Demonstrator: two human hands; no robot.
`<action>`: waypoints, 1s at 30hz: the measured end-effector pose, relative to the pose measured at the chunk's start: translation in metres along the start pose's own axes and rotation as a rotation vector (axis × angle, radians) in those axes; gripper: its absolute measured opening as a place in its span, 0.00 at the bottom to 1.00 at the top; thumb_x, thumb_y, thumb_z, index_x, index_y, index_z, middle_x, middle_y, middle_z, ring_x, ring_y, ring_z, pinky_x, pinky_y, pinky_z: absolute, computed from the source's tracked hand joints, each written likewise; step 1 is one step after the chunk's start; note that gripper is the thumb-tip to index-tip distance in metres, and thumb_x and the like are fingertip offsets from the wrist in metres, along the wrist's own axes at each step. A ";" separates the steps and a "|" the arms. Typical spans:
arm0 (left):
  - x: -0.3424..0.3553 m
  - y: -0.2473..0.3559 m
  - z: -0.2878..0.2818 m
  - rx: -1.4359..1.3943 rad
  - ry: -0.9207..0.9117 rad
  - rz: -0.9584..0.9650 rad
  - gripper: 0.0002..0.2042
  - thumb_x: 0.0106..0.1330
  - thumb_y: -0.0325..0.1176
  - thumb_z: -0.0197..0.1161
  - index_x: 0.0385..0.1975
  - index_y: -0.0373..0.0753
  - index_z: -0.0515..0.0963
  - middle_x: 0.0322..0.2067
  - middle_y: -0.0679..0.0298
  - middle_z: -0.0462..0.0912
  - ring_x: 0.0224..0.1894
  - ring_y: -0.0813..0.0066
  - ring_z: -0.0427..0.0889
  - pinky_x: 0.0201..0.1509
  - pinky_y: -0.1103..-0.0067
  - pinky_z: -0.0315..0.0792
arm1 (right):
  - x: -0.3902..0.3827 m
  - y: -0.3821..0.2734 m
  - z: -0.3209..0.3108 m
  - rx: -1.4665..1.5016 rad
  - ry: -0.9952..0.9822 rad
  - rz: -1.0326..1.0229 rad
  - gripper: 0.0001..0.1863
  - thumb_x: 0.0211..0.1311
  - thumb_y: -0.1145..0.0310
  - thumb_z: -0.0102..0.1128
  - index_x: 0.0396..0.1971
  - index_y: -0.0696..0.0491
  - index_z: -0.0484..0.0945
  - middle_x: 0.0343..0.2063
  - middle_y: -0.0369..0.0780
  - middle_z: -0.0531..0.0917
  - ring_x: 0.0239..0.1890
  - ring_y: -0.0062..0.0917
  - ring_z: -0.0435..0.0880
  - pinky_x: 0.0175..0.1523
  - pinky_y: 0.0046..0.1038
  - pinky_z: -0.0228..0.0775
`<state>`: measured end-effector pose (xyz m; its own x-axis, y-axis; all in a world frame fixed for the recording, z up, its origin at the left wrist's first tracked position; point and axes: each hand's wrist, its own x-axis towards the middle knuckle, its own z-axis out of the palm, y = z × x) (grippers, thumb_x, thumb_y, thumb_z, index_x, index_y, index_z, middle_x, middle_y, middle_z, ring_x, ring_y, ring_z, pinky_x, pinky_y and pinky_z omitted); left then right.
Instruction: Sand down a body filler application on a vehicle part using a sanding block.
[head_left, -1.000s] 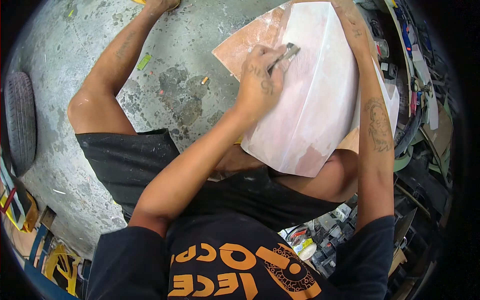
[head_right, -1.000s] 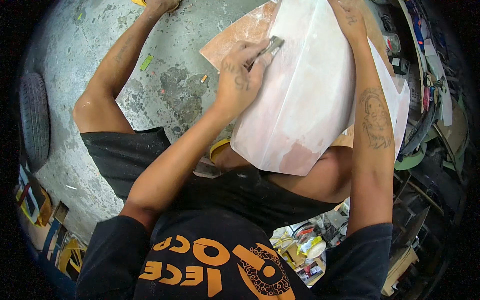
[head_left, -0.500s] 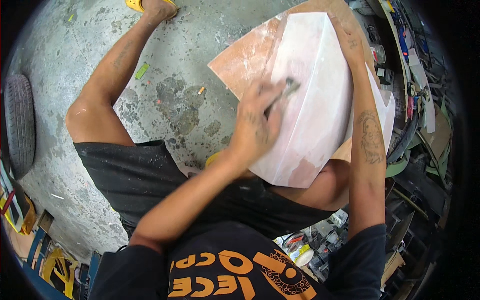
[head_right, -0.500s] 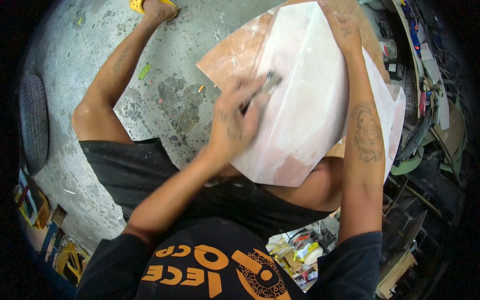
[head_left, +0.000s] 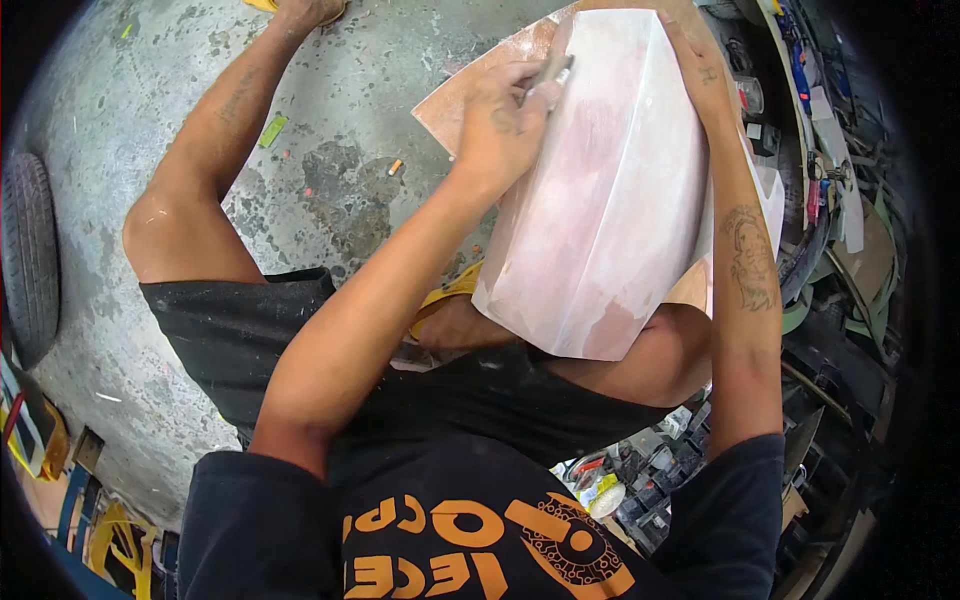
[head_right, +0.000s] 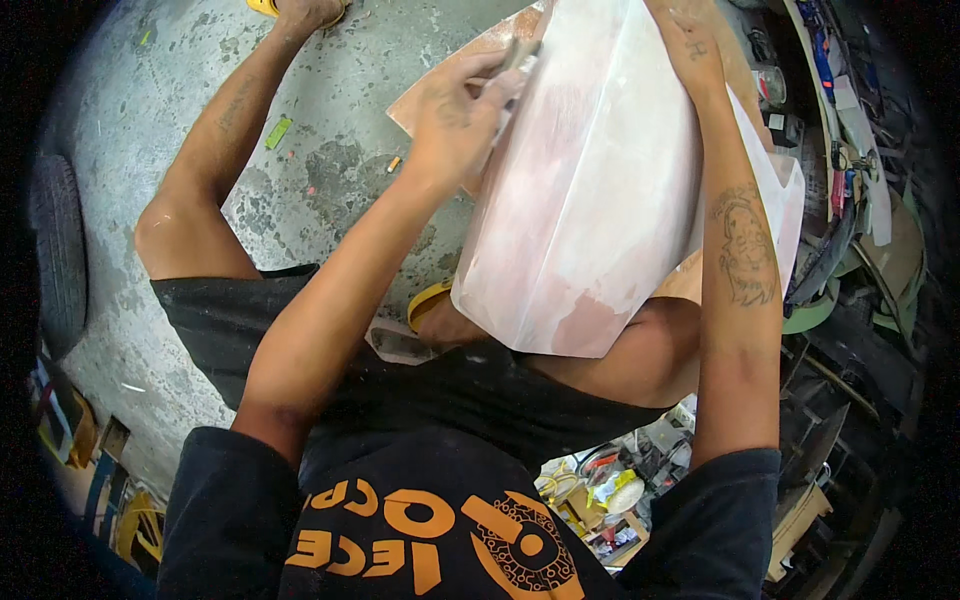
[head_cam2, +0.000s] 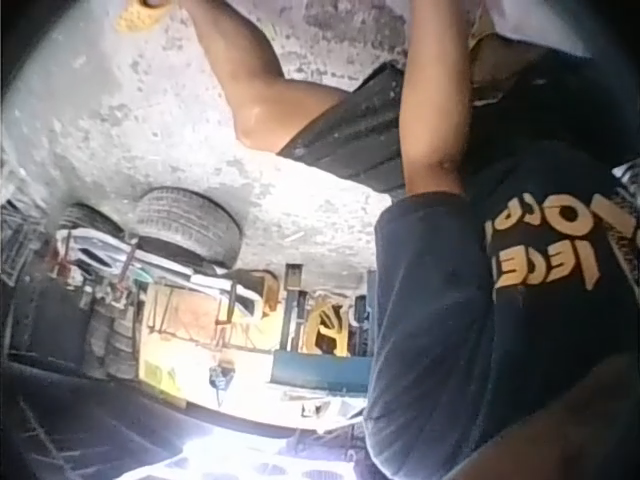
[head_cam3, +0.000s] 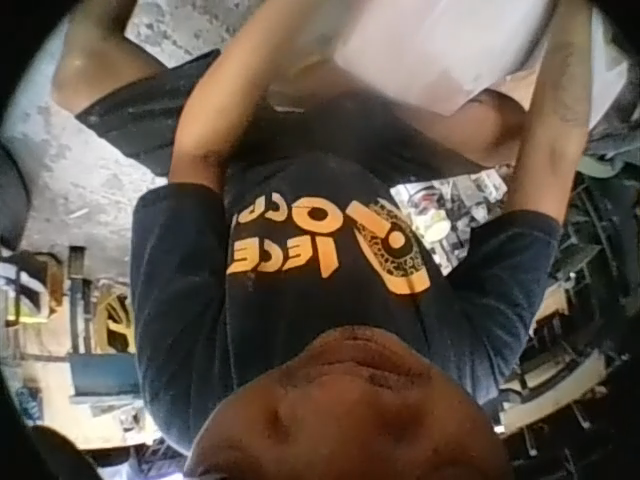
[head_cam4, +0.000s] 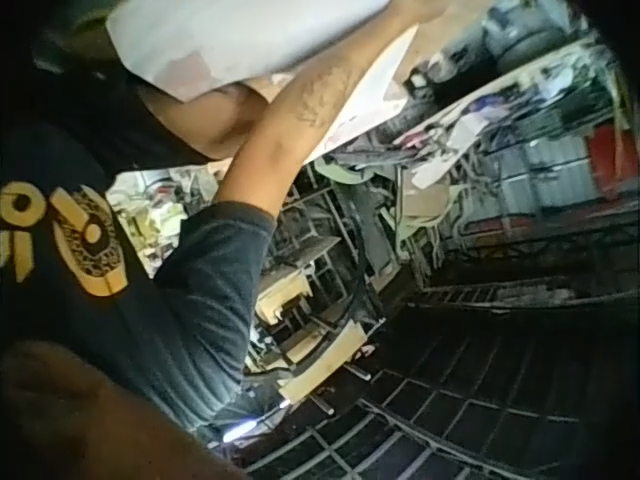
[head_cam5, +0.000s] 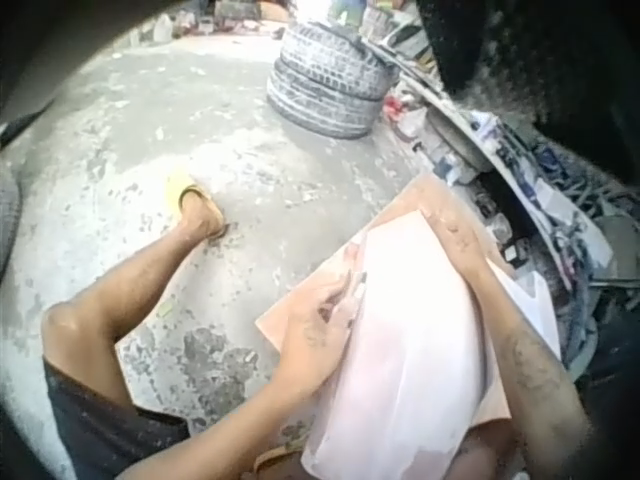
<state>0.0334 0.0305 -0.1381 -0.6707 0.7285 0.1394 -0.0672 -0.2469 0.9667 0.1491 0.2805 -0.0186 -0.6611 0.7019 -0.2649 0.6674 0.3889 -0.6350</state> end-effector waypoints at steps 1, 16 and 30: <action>0.000 0.007 -0.007 -0.167 0.015 -0.109 0.15 0.70 0.28 0.63 0.53 0.27 0.81 0.37 0.56 0.84 0.37 0.73 0.81 0.41 0.76 0.74 | 0.002 0.013 0.007 -0.335 0.318 0.059 0.31 0.75 0.42 0.53 0.60 0.54 0.82 0.51 0.43 0.87 0.50 0.27 0.86 0.63 0.25 0.70; -0.039 0.026 -0.120 0.032 -0.001 -0.516 0.18 0.72 0.36 0.65 0.56 0.31 0.82 0.30 0.66 0.84 0.28 0.84 0.75 0.33 0.83 0.70 | -0.102 -0.087 0.025 -1.136 -0.501 -0.755 0.29 0.72 0.49 0.56 0.67 0.48 0.75 0.67 0.41 0.76 0.73 0.35 0.69 0.81 0.50 0.46; -0.042 0.012 -0.116 -0.058 0.020 -0.475 0.18 0.70 0.35 0.66 0.54 0.30 0.82 0.26 0.67 0.81 0.27 0.83 0.74 0.33 0.81 0.69 | -0.064 -0.097 0.009 -1.386 -0.322 -0.632 0.35 0.74 0.45 0.53 0.69 0.57 0.71 0.68 0.51 0.74 0.72 0.41 0.70 0.79 0.40 0.55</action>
<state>-0.0247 -0.0771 -0.1572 -0.5702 0.7568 -0.3197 -0.4104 0.0748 0.9089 0.1239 0.1920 0.0532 -0.8687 0.1349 -0.4767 -0.0745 0.9156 0.3950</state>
